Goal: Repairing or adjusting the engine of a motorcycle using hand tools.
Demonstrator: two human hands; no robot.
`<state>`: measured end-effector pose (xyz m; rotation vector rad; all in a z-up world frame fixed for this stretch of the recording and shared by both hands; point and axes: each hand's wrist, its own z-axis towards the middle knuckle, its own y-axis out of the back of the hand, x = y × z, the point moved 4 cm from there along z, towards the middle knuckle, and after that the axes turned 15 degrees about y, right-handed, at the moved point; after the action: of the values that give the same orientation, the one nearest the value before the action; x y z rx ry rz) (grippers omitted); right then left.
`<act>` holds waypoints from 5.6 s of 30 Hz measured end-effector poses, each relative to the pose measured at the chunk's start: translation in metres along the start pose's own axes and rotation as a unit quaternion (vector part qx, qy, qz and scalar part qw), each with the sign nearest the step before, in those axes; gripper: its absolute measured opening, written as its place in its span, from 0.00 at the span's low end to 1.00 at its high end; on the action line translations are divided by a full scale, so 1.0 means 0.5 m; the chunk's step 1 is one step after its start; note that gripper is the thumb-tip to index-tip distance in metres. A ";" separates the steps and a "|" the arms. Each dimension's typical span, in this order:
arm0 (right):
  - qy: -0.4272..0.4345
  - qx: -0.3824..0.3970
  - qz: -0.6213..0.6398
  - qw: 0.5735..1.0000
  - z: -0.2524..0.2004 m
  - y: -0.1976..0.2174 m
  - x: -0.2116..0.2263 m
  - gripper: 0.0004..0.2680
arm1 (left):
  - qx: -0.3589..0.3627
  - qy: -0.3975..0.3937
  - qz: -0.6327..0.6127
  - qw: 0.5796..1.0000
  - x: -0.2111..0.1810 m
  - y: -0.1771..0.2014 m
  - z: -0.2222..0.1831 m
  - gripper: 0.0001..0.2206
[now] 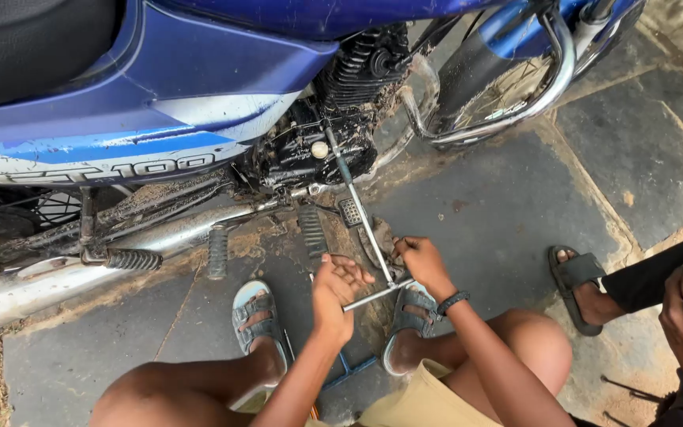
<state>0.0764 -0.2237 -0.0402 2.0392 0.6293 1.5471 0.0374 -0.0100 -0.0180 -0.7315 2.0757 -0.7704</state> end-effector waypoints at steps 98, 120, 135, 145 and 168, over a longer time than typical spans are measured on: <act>0.154 0.138 0.258 0.944 -0.058 -0.079 0.112 0.14 | 0.152 0.051 0.012 0.987 -0.016 -0.064 -0.065 0.12; 0.261 0.005 -0.183 0.948 -0.117 0.033 0.191 0.13 | 0.135 0.032 -0.058 0.989 0.041 -0.028 -0.033 0.08; 0.403 -0.038 -0.281 0.870 -0.143 0.026 0.234 0.14 | -0.012 0.054 -0.176 0.983 0.066 0.049 0.026 0.07; 0.285 0.020 -0.227 0.931 -0.114 0.085 0.280 0.17 | 0.097 0.066 -0.216 0.969 0.042 0.033 0.009 0.08; 0.203 -0.090 -0.253 0.942 -0.067 0.124 0.236 0.07 | 0.473 0.135 -0.257 0.832 0.066 -0.008 0.062 0.22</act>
<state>0.0768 -0.1933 0.0939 1.2887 1.0279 1.6309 0.0465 -0.0444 -0.0461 -0.5998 1.3873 -2.0942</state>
